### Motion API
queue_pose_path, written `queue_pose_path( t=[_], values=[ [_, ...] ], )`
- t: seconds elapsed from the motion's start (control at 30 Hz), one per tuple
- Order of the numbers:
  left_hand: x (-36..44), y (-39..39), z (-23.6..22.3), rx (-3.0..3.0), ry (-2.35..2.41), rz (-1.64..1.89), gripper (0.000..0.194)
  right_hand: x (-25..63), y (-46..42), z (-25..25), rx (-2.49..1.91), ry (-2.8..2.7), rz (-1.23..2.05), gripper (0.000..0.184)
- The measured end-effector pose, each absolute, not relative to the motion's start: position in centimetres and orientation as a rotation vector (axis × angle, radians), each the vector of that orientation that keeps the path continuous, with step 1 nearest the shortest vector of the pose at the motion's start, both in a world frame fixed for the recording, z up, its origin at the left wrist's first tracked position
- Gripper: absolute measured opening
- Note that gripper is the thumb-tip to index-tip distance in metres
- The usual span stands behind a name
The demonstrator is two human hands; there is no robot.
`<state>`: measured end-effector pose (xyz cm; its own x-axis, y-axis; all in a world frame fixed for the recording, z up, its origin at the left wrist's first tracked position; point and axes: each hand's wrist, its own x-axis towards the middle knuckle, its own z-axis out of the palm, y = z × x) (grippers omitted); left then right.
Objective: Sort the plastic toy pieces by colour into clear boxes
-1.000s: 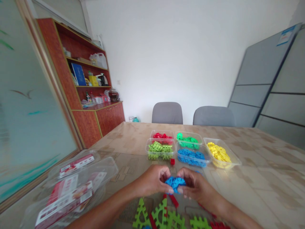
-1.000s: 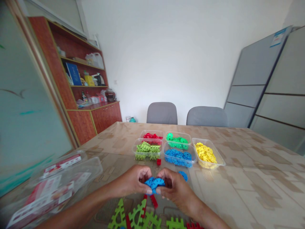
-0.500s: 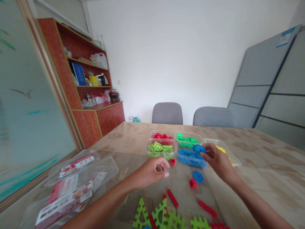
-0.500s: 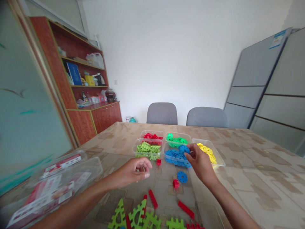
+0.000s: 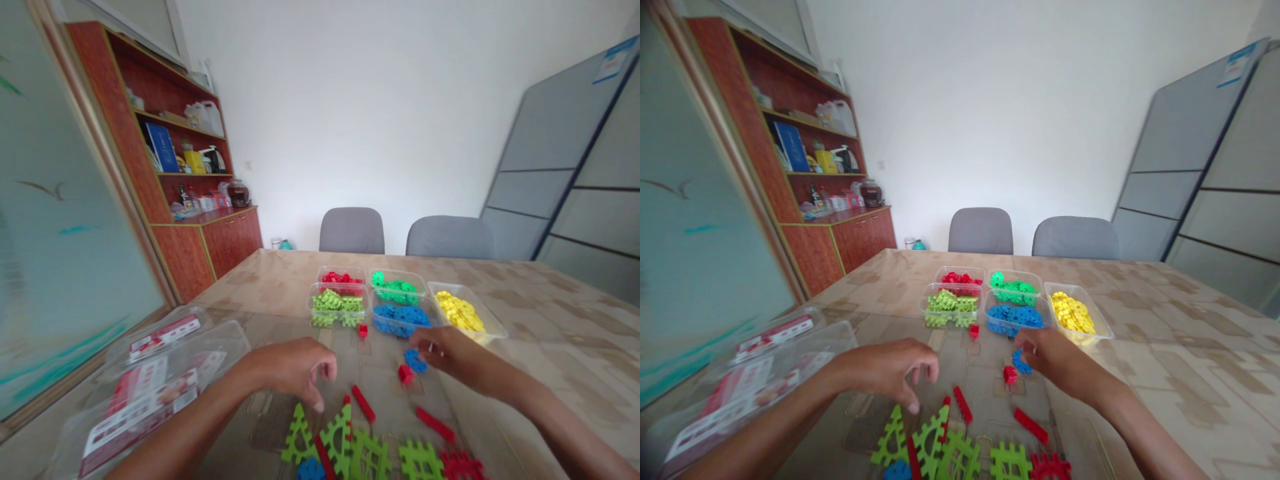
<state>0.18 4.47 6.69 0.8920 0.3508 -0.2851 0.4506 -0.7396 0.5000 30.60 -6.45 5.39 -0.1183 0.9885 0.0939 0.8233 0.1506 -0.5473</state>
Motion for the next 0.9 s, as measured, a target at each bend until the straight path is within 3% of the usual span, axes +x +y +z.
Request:
queue_pose_path(
  t=[0.17,0.27,0.37,0.67,0.8,0.9],
  values=[
    [0.4,2.8,6.9,2.644,0.436,-0.337,0.057,27.8,-8.5,5.4,-1.873,-2.185,0.644,0.013],
    [1.0,1.4,6.5,2.704,0.347,-0.326,0.063,26.0,-9.5,5.5,-1.945,-2.232,0.682,0.033],
    [1.6,0.4,5.8,2.724,0.372,-0.255,0.057,24.4,-9.9,5.2,-1.895,-2.318,0.703,0.039],
    [1.0,2.4,6.5,2.657,0.52,-0.198,0.031,22.0,-9.0,4.4,-1.72,-2.348,0.588,0.002],
    [0.5,2.8,7.5,2.607,0.526,-0.158,0.034,21.0,-9.9,4.4,-1.692,-2.354,0.652,0.034],
    [0.2,3.0,8.1,2.575,0.52,-0.126,0.035,20.4,-10.2,4.2,-1.688,-2.361,0.715,0.031]
  ],
)
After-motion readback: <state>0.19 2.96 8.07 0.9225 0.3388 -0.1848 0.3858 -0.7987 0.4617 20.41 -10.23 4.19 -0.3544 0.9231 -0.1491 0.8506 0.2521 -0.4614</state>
